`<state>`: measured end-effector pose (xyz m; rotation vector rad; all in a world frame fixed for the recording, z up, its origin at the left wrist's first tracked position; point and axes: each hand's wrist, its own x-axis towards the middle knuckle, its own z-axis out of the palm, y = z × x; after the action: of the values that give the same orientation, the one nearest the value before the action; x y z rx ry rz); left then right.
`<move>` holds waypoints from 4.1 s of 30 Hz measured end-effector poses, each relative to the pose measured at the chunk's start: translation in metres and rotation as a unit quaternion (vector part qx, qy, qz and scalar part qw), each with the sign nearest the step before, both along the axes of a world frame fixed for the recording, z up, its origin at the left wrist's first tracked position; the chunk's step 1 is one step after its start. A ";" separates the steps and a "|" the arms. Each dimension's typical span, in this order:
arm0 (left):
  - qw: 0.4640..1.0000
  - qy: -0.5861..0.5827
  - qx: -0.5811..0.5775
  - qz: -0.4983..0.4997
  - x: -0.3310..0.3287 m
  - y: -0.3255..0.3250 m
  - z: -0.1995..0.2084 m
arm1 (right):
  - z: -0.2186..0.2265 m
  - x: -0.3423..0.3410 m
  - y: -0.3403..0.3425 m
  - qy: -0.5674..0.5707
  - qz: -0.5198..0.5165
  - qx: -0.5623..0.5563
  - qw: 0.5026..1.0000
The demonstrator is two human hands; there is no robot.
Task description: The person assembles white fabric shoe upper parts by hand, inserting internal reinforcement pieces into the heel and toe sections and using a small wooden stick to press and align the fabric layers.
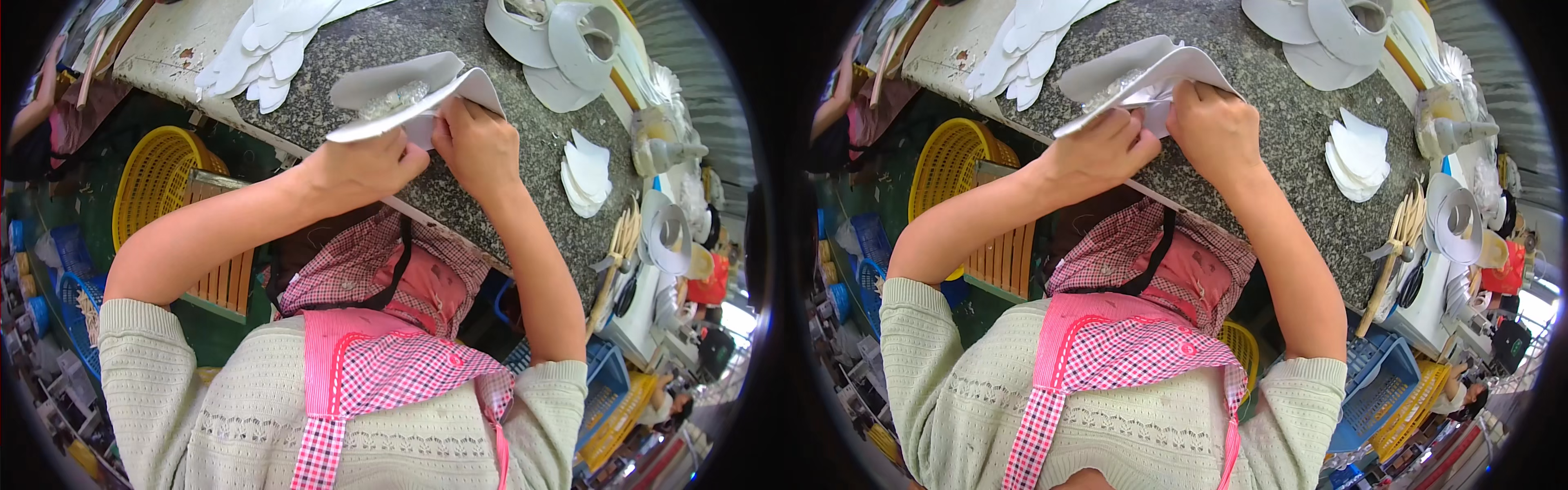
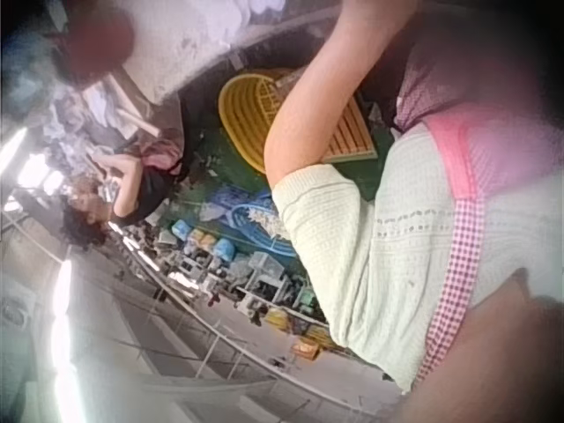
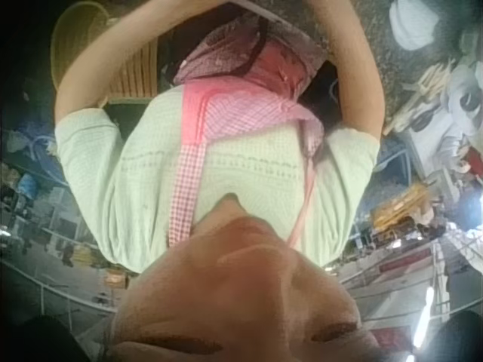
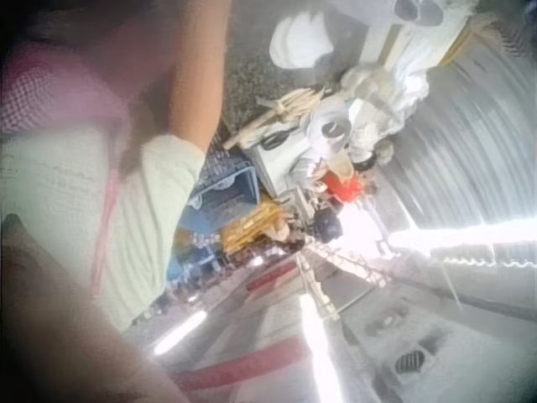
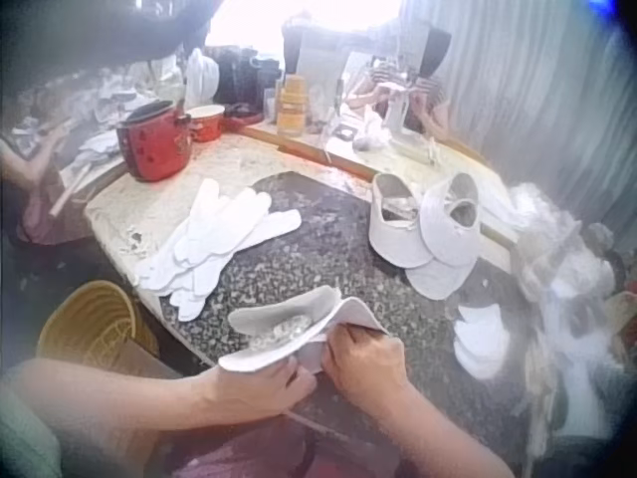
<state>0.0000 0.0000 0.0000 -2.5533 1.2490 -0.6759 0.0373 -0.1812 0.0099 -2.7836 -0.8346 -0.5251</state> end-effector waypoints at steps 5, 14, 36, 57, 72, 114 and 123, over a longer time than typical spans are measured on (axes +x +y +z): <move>0.992 0.017 -0.123 -0.017 0.001 -0.003 -0.008 | -0.003 -0.001 0.000 -0.043 0.051 0.030 0.997; 0.985 0.092 -0.143 0.024 0.005 -0.015 0.001 | -0.011 0.012 0.000 -0.102 0.015 0.032 0.994; 0.987 0.028 -0.148 -0.049 -0.007 0.013 -0.010 | -0.023 -0.020 -0.018 -0.072 0.136 0.108 0.982; 0.991 0.123 -0.057 0.008 -0.007 0.011 0.012 | -0.012 -0.032 -0.031 0.071 0.182 0.161 0.967; 0.532 0.609 -0.586 0.048 0.025 -0.011 0.054 | 0.048 -0.026 -0.038 0.387 0.016 0.702 0.597; 0.700 0.653 -0.288 -0.009 0.111 -0.064 0.050 | 0.050 -0.025 -0.359 0.073 -0.551 -0.037 0.831; 0.692 0.656 -0.298 -0.043 0.105 -0.076 0.051 | 0.008 -0.012 -0.324 -0.072 -0.371 0.104 0.920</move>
<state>0.1054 -0.0757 0.0505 -3.5852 1.5655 1.3077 0.0251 -0.5053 0.0179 -2.7977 0.2992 -0.8729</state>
